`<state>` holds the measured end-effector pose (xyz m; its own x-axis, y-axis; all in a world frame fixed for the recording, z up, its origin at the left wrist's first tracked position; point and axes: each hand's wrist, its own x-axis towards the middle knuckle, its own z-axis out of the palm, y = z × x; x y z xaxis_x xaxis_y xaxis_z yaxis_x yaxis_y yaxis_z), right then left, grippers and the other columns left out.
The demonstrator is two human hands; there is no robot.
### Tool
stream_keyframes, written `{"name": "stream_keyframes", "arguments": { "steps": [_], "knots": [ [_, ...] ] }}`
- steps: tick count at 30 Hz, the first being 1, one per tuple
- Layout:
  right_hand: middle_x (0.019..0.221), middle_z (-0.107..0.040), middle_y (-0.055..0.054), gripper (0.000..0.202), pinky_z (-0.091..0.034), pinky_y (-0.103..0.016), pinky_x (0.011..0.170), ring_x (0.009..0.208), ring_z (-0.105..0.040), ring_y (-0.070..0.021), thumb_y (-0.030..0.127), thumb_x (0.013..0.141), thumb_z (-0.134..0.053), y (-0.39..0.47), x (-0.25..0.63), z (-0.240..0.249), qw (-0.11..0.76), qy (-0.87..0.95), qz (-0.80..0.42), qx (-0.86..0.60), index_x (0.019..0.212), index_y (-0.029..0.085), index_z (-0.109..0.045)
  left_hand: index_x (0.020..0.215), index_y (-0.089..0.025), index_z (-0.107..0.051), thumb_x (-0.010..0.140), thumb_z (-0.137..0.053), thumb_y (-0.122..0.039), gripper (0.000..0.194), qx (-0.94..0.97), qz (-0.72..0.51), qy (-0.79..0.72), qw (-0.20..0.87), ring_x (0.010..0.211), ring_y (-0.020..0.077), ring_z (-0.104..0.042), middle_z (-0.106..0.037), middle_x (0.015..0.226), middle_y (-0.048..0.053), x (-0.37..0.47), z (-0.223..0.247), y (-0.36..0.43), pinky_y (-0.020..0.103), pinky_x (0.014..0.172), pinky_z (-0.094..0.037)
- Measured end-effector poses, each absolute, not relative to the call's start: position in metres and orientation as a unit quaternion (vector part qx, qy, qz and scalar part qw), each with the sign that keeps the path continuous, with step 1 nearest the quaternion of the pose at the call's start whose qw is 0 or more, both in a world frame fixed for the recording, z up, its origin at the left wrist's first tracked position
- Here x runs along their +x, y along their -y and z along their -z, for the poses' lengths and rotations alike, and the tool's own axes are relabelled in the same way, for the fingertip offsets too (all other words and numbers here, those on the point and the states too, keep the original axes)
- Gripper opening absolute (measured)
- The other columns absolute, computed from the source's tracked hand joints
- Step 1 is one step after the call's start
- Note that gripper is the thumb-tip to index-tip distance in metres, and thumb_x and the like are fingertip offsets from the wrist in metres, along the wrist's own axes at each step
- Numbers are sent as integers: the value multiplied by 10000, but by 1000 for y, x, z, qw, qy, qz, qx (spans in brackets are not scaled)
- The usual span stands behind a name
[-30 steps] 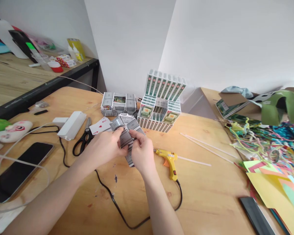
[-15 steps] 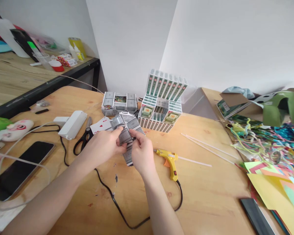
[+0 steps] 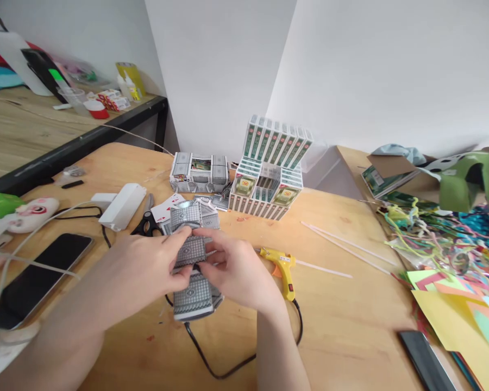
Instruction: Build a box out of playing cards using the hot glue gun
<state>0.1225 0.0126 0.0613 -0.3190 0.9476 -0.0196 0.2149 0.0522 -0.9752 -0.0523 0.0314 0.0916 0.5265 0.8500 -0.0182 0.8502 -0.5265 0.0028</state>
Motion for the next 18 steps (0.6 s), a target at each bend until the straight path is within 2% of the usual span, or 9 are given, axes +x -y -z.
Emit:
{"name": "stream_keyframes", "arguments": {
  "steps": [6, 11, 15, 18],
  "knots": [
    [813, -643, 9, 513, -514, -216, 541, 631, -623, -109, 79, 691, -595, -19, 126, -60, 312, 625, -519, -492, 1184, 219, -565, 1055, -125, -635, 723, -574, -261, 363, 877, 27, -477, 51, 629, 314, -675, -688, 666, 109, -45, -97, -39, 347, 532, -457],
    [765, -620, 30, 458, -495, -219, 573, 624, -608, -95, 102, 683, -642, -34, 137, -45, 361, 548, -622, -427, 1124, 194, -560, 948, -158, -652, 718, -600, -277, 264, 883, 7, -460, 98, 632, 273, -660, -674, 671, 80, -42, -98, -55, 307, 528, -416],
    [857, -640, -9, 311, -498, -218, 653, 720, -621, -97, 155, 672, -722, -36, 146, -28, 397, 484, -657, -421, 963, 180, -615, 1214, -234, -575, 750, -610, -356, 482, 858, -33, -461, 224, 617, 189, -632, -667, 692, -1, -53, -89, -65, 260, 534, -389],
    [847, -634, 3, 433, -484, -214, 644, 710, -617, -96, 182, 696, -735, -35, 147, -22, 393, 472, -673, -413, 1095, 212, -571, 1319, -267, -485, 756, -620, -389, 592, 816, -54, -467, 337, 622, 147, -617, -656, 692, -52, -63, -79, -67, 237, 570, -401]
  ]
}}
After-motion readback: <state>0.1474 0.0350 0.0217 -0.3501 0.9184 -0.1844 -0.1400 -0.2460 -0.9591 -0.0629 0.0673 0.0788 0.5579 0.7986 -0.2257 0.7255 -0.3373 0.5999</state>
